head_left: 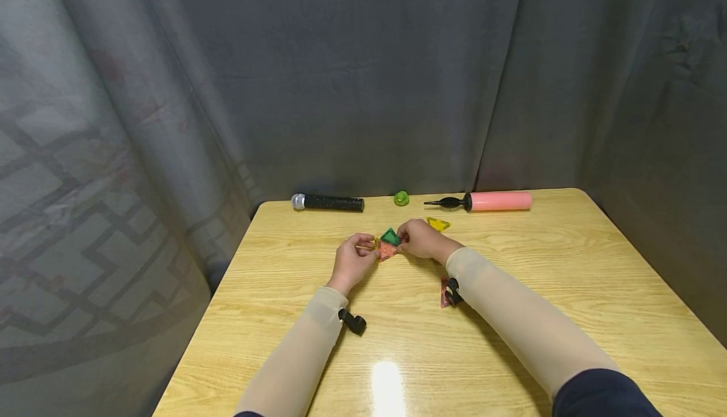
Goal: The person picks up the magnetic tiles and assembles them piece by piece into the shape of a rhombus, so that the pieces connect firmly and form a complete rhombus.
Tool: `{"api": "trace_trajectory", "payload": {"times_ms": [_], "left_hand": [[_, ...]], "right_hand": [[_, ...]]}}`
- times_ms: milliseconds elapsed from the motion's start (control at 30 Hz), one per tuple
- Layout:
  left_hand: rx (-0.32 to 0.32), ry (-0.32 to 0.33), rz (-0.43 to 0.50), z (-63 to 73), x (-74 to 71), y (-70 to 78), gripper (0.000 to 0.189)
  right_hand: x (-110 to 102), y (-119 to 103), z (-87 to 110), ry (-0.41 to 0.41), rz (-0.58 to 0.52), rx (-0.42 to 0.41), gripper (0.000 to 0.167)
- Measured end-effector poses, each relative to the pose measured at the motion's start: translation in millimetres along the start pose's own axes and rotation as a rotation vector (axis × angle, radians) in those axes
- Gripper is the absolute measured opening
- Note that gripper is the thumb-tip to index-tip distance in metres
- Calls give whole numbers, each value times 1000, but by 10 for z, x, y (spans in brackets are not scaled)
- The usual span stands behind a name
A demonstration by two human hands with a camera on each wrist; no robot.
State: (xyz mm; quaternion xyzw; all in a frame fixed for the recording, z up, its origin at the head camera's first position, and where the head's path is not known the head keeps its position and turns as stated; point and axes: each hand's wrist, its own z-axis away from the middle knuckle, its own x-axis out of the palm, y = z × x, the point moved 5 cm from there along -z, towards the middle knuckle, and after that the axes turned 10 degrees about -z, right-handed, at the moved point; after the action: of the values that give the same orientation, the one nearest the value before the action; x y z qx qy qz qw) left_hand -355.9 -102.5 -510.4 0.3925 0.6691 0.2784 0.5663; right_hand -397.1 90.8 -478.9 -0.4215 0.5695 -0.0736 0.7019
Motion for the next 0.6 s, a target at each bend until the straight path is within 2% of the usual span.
{"api": "trace_trajectory", "payload": {"times_ms": [600], "left_hand": [[8,-17,-11,-6,32,2,27]], "right_hand": [[-4,11,0,-5,-23,1,5]]}}
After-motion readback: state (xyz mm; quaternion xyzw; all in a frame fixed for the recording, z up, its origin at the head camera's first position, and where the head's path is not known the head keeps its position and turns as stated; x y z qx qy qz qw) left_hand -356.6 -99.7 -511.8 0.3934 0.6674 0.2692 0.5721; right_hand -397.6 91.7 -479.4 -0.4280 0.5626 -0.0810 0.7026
